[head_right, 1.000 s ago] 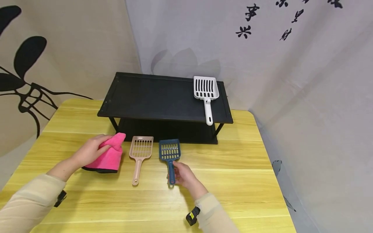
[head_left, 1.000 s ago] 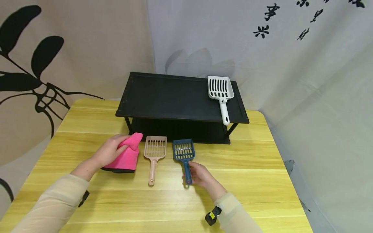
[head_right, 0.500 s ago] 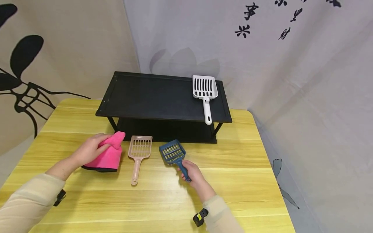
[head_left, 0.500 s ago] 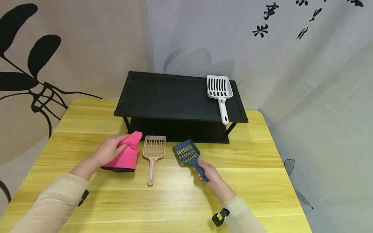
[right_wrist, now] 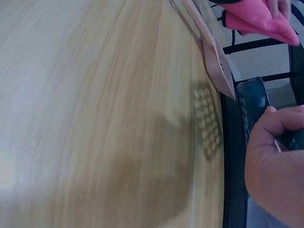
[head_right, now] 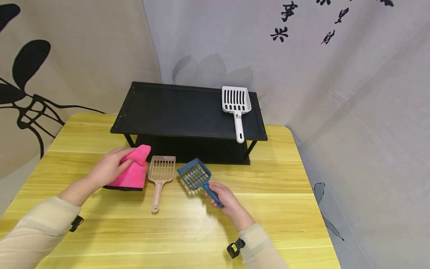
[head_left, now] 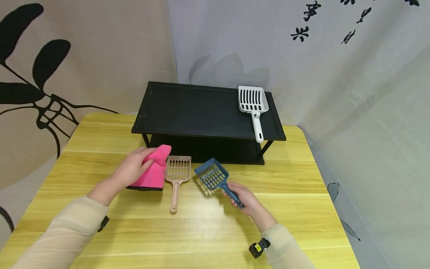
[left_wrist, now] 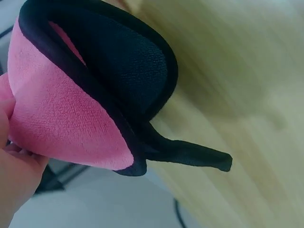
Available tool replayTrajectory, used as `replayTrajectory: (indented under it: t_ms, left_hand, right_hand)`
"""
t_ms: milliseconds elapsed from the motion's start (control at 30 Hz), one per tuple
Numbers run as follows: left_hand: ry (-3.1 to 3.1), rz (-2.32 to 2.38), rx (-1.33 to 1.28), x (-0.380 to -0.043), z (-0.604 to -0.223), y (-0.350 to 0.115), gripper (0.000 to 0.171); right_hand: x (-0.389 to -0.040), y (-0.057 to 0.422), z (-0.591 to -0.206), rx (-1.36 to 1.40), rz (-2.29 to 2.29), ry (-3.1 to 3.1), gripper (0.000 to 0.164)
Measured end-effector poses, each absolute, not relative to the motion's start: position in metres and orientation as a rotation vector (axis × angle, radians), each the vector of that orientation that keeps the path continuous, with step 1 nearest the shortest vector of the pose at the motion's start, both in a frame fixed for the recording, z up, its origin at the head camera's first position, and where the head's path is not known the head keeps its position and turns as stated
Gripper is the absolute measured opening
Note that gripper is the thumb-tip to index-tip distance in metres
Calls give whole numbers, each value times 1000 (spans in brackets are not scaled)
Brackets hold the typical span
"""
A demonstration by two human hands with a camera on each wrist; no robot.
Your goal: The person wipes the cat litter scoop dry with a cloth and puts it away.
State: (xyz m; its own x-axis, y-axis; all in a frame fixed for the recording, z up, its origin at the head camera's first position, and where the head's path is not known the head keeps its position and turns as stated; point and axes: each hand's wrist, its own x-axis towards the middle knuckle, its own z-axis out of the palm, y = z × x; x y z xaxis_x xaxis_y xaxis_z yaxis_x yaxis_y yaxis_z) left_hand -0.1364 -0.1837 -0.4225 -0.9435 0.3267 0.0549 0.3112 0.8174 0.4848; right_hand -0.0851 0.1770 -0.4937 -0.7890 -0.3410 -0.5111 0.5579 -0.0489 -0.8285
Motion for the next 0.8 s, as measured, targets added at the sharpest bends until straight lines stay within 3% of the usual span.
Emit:
replayTrajectory:
  t_ms: [367,800]
  left_hand:
    - [2960,843,807,-144,-403,-127,38]
    - [2743,750,945,-140,-418,-82,40]
  right_hand:
    - [-83,163,-484,172,-1831,1658,43]
    - [-84,151,-478,120,-1830,1658,44]
